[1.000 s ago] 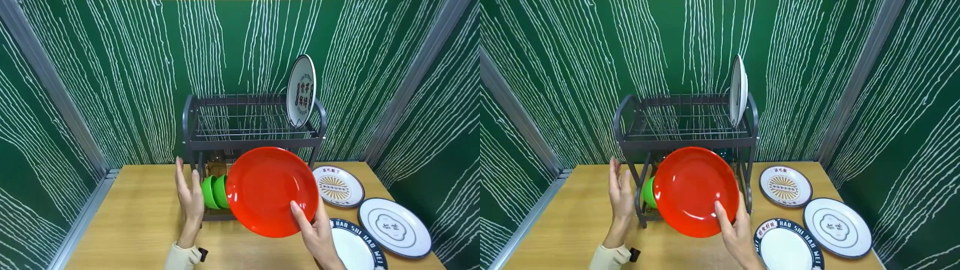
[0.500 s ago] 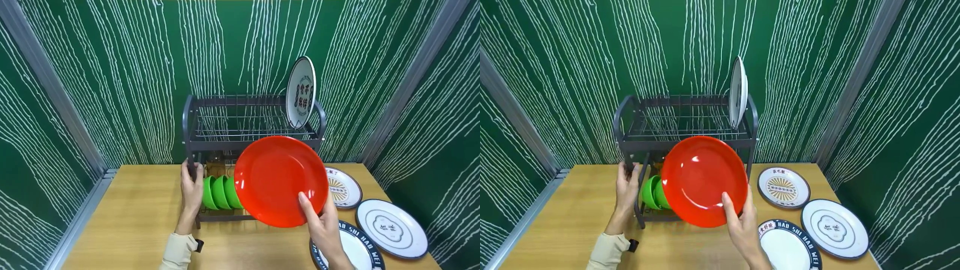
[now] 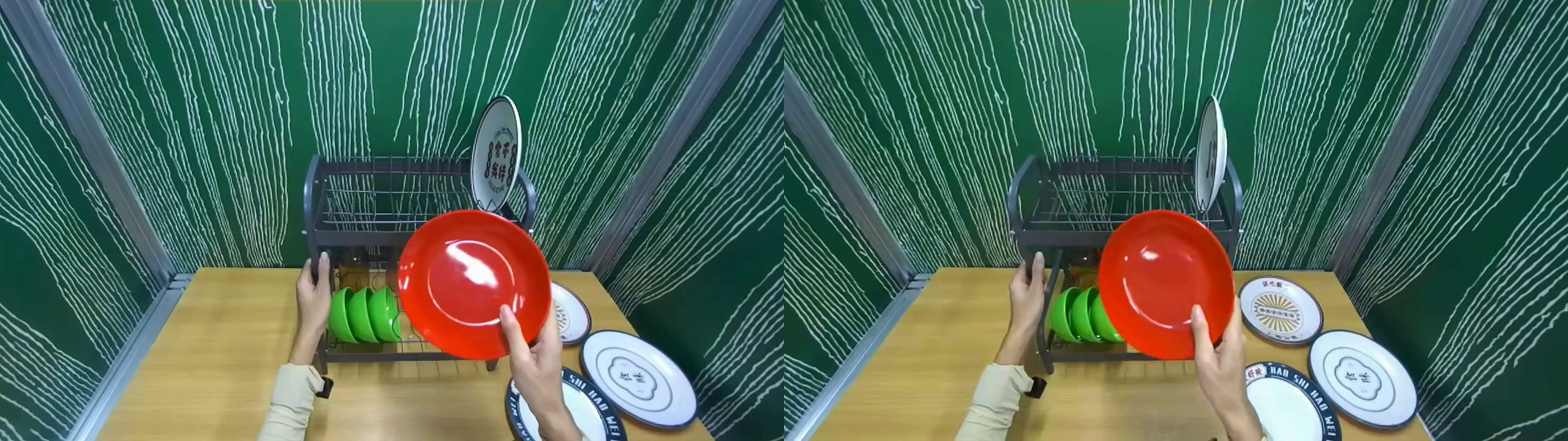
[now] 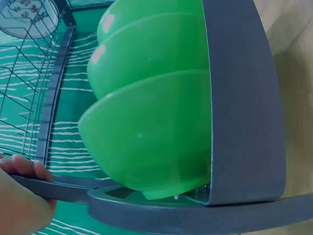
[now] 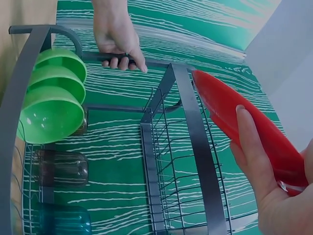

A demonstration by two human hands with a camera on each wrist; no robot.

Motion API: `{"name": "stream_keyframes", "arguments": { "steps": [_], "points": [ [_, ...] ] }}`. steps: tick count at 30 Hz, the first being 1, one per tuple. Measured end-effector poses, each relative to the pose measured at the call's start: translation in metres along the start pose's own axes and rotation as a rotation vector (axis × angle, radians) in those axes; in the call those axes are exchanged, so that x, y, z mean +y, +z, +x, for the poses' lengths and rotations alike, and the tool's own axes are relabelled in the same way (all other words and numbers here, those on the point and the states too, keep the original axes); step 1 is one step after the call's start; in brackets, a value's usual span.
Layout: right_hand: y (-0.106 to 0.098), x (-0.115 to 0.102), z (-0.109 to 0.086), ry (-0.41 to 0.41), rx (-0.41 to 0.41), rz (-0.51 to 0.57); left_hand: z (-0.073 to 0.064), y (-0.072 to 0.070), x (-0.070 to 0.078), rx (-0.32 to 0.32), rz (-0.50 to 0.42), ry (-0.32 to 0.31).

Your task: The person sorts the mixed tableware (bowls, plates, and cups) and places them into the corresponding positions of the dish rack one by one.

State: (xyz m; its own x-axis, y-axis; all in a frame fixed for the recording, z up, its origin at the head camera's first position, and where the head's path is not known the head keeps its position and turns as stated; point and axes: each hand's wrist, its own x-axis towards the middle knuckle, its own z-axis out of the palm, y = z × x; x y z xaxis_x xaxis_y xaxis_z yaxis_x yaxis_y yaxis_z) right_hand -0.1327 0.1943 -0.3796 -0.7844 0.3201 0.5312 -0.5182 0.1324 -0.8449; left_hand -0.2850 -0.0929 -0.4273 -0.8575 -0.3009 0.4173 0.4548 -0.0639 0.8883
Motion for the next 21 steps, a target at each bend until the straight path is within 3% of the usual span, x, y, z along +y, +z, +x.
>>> {"name": "stream_keyframes", "arguments": {
  "steps": [3, 7, 14, 21],
  "points": [
    [0.0, 0.0, 0.003, -0.021, 0.014, 0.006, -0.001, 0.002, 0.008, 0.002, -0.008, 0.024],
    [0.0, 0.001, 0.008, -0.06, 0.045, 0.026, 0.001, 0.004, 0.004, 0.027, 0.001, 0.058],
    [-0.001, 0.001, 0.025, -0.216, 0.094, 0.076, 0.003, 0.007, -0.004, 0.082, 0.023, 0.106],
    [0.001, -0.008, 0.045, -0.275, 0.184, -0.082, 0.002, 0.006, -0.004, 0.088, 0.065, 0.135]
  ]
}}
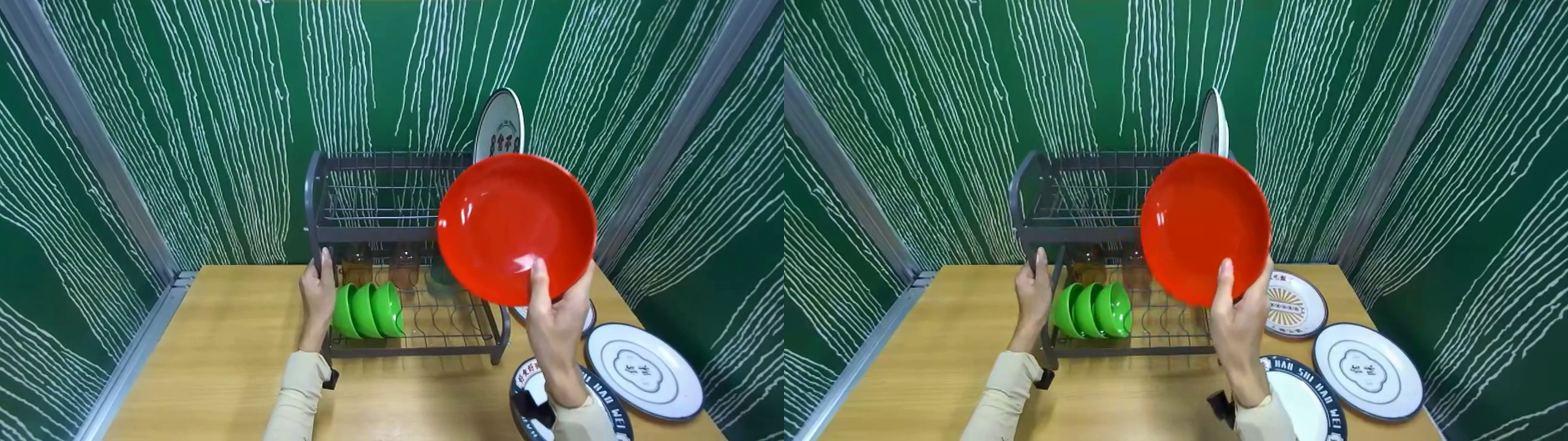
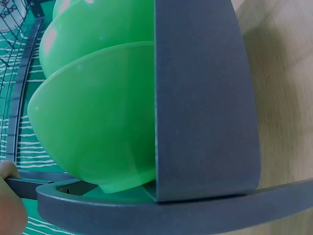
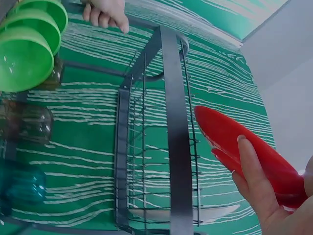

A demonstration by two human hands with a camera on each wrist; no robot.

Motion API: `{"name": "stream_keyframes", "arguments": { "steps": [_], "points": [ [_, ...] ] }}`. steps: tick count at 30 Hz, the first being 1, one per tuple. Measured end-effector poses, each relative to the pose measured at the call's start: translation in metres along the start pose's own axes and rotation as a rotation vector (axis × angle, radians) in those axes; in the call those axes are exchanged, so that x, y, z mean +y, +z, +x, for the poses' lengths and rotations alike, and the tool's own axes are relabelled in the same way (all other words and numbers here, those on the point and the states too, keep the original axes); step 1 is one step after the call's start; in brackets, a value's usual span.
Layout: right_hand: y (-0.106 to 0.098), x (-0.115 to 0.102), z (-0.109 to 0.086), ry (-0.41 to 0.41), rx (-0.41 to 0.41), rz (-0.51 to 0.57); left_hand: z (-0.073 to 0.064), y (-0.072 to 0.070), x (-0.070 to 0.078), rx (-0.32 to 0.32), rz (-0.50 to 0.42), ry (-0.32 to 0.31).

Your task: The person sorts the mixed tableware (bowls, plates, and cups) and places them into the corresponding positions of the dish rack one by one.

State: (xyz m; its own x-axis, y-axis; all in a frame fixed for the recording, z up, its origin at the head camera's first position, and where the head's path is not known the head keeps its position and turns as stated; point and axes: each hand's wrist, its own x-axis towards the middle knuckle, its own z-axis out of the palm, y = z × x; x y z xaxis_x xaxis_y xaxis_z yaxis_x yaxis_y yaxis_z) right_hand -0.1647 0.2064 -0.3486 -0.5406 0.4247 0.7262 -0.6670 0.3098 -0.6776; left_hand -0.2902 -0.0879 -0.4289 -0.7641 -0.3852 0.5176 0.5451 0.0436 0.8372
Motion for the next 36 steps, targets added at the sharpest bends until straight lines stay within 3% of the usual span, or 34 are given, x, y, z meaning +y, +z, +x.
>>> {"name": "stream_keyframes", "arguments": {
  "steps": [12, 22, 36],
  "points": [
    [0.012, -0.001, 0.03, -0.051, 0.044, -0.159, 0.001, -0.003, -0.002, -0.005, 0.044, 0.017],
    [0.02, -0.007, 0.05, -0.134, 0.083, -0.231, 0.0, 0.0, -0.004, 0.024, 0.056, 0.058],
    [0.024, -0.006, 0.072, -0.213, 0.154, -0.313, -0.002, 0.003, -0.006, 0.032, 0.087, 0.06]
  ]
}}
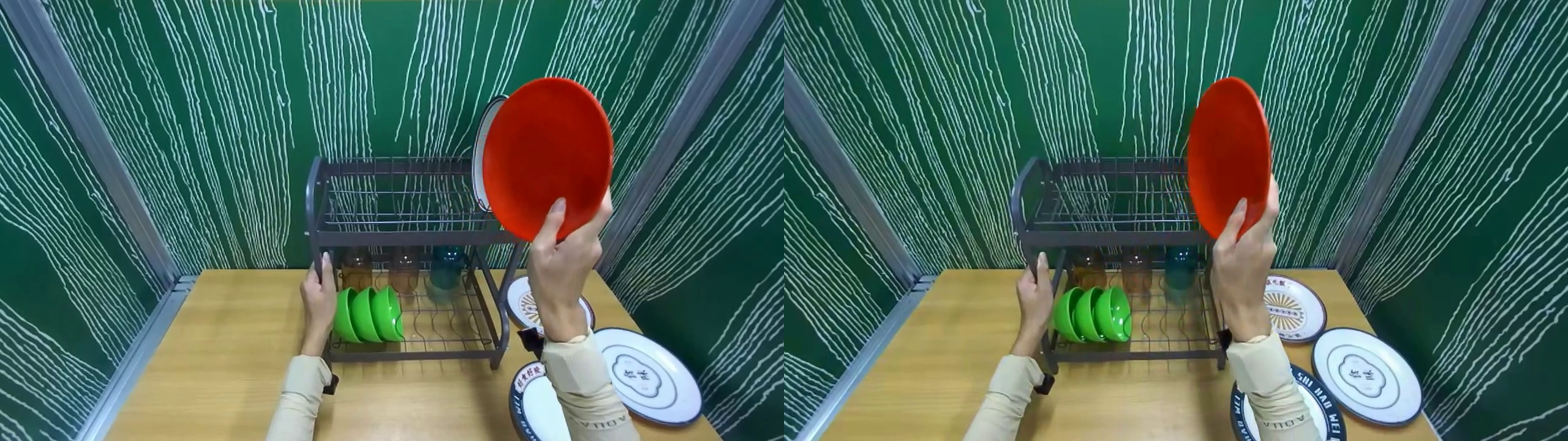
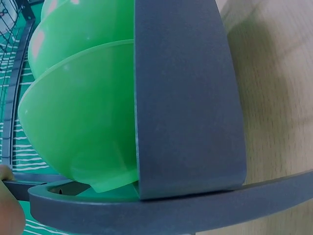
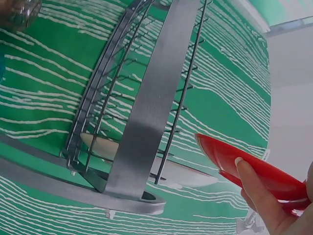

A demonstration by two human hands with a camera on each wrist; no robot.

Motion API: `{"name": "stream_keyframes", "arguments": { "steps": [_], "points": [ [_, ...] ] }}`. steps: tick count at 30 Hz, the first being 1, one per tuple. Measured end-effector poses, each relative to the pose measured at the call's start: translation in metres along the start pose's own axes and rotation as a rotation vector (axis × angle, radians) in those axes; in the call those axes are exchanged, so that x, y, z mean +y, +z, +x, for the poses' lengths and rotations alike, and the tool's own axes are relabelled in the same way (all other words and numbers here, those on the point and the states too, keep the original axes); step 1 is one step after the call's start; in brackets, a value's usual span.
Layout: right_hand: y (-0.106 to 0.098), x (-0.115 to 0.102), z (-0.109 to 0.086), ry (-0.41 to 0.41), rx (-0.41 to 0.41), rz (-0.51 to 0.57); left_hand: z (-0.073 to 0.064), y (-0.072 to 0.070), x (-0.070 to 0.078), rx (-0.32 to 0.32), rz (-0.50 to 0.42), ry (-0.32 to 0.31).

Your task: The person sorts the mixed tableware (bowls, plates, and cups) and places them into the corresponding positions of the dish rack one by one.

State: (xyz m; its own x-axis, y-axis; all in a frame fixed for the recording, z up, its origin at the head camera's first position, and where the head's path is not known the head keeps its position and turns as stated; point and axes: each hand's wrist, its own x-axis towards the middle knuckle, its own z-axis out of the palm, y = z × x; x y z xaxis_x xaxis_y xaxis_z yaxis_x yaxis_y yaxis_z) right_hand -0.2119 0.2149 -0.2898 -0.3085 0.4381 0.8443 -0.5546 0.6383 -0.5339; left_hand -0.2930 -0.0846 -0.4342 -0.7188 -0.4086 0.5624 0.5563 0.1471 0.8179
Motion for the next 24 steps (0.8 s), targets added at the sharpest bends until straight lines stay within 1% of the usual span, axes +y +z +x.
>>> {"name": "stream_keyframes", "arguments": {
  "steps": [6, 12, 15, 19, 22, 24],
  "points": [
    [0.007, 0.005, 0.001, -0.071, 0.007, -0.01, 0.0, 0.0, 0.0, 0.019, 0.001, -0.02],
    [0.016, 0.009, 0.001, -0.146, -0.032, -0.011, -0.001, 0.0, 0.0, 0.002, 0.002, -0.012],
    [0.021, 0.01, 0.001, -0.163, -0.06, -0.027, -0.001, -0.001, 0.0, -0.003, 0.0, -0.013],
    [0.027, 0.01, 0.002, -0.161, -0.081, -0.059, -0.001, -0.001, 0.0, -0.009, 0.002, -0.021],
    [0.031, 0.01, 0.004, -0.171, -0.073, -0.087, -0.001, -0.001, 0.0, -0.009, 0.005, -0.03],
    [0.035, 0.01, 0.007, -0.194, -0.055, -0.116, -0.001, -0.001, 0.001, -0.007, 0.001, -0.038]
  ]
}}
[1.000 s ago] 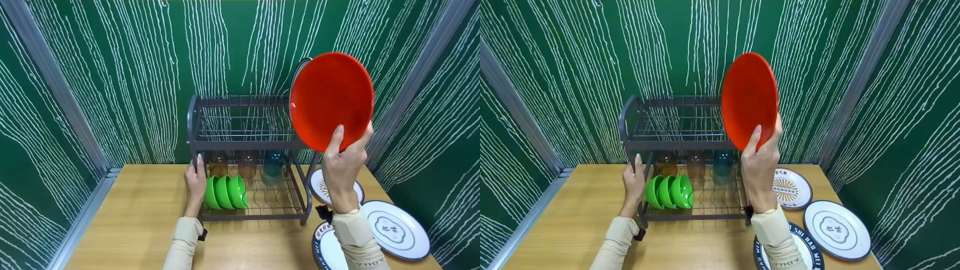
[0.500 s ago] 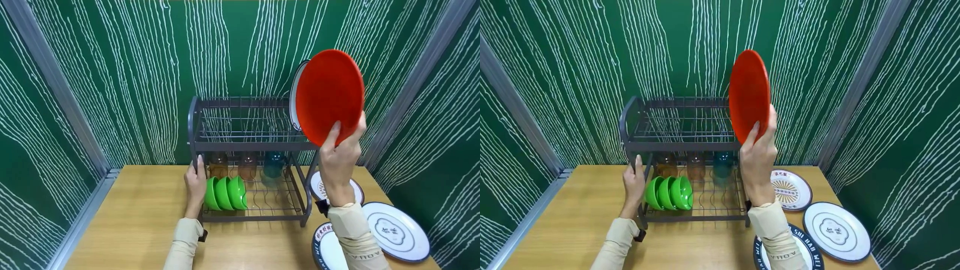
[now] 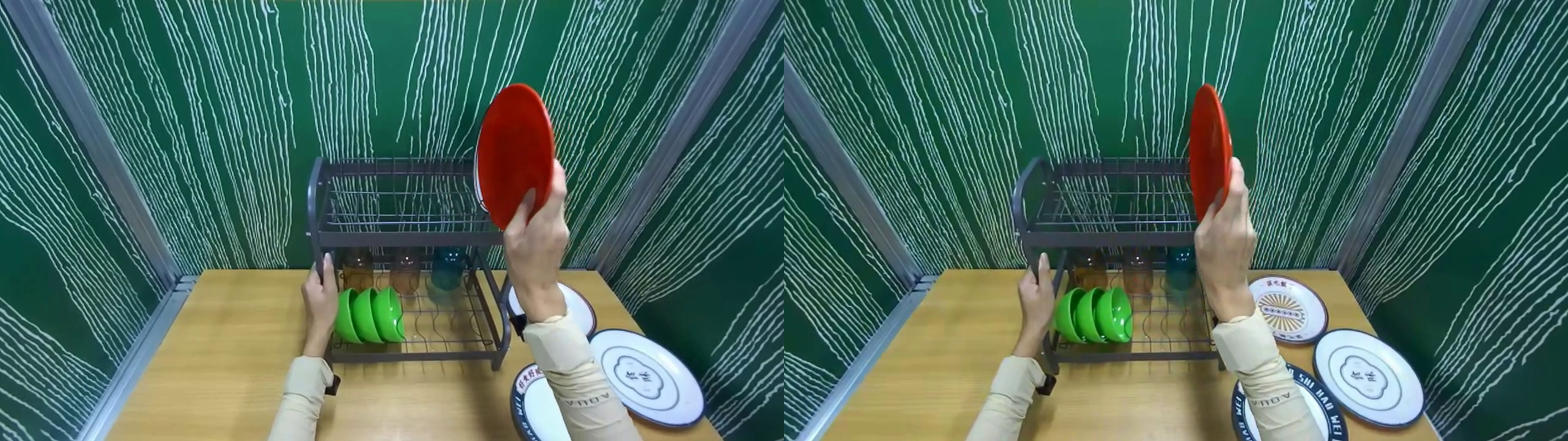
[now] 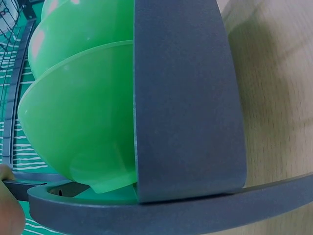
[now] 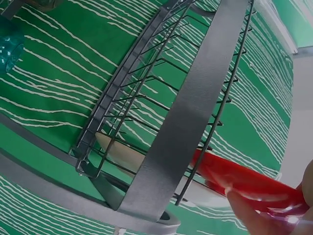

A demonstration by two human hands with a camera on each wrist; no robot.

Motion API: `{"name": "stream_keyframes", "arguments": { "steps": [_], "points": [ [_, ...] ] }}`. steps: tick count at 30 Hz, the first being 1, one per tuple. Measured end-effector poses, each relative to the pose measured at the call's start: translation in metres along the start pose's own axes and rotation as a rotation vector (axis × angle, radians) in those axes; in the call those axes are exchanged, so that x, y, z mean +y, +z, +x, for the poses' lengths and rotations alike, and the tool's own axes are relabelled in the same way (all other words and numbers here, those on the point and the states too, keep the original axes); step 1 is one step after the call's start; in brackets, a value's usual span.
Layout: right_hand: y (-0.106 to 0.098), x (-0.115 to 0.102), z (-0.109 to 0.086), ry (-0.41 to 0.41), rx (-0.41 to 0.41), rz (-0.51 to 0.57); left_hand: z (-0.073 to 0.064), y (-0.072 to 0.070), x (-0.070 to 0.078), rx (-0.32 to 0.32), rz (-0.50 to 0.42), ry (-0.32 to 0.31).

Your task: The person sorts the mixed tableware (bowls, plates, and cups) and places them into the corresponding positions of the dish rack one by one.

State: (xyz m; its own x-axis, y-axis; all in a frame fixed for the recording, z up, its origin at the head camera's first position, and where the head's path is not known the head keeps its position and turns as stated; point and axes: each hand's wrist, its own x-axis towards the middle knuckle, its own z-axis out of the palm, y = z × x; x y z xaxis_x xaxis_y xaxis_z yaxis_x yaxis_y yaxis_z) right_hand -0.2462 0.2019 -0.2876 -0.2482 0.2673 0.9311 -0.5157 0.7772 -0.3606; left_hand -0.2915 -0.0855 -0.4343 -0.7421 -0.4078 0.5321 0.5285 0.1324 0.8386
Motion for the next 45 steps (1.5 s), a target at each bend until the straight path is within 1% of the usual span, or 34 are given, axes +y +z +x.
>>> {"name": "stream_keyframes", "arguments": {
  "steps": [3, 6, 10, 13, 17, 20, 23, 27, 32, 38, 42, 45],
  "points": [
    [0.006, -0.002, 0.006, -0.034, 0.021, -0.051, 0.0, -0.001, 0.0, 0.009, -0.006, -0.006],
    [0.012, -0.002, 0.012, -0.051, 0.023, -0.091, 0.001, -0.001, -0.001, 0.012, -0.001, 0.008],
    [0.019, -0.001, 0.017, -0.066, -0.013, -0.102, 0.001, -0.001, -0.001, 0.025, 0.023, 0.047],
    [0.024, 0.001, 0.018, -0.07, -0.046, -0.116, 0.0, 0.0, -0.001, 0.033, 0.031, 0.043],
    [0.029, 0.004, 0.019, -0.048, -0.073, -0.133, 0.0, -0.002, -0.001, 0.016, 0.02, 0.013],
    [0.033, 0.007, 0.019, -0.037, -0.078, -0.167, 0.001, -0.003, 0.0, -0.003, 0.01, 0.005],
    [0.037, 0.011, 0.019, -0.031, -0.09, -0.214, 0.001, -0.002, 0.001, -0.009, -0.003, 0.011],
    [0.041, 0.015, 0.018, -0.012, -0.125, -0.238, 0.001, 0.001, 0.001, -0.01, -0.025, 0.023],
    [0.045, 0.017, 0.017, -0.001, -0.147, -0.248, 0.002, 0.005, 0.002, -0.009, -0.024, 0.036],
    [0.049, 0.018, 0.021, -0.006, -0.161, -0.239, 0.005, 0.005, 0.0, -0.011, -0.026, 0.063],
    [0.053, 0.02, 0.023, 0.024, -0.205, -0.263, 0.003, 0.003, -0.002, -0.022, -0.027, 0.05],
    [0.056, 0.023, 0.024, 0.057, -0.253, -0.306, 0.001, 0.001, -0.004, -0.019, -0.028, 0.042]
  ]
}}
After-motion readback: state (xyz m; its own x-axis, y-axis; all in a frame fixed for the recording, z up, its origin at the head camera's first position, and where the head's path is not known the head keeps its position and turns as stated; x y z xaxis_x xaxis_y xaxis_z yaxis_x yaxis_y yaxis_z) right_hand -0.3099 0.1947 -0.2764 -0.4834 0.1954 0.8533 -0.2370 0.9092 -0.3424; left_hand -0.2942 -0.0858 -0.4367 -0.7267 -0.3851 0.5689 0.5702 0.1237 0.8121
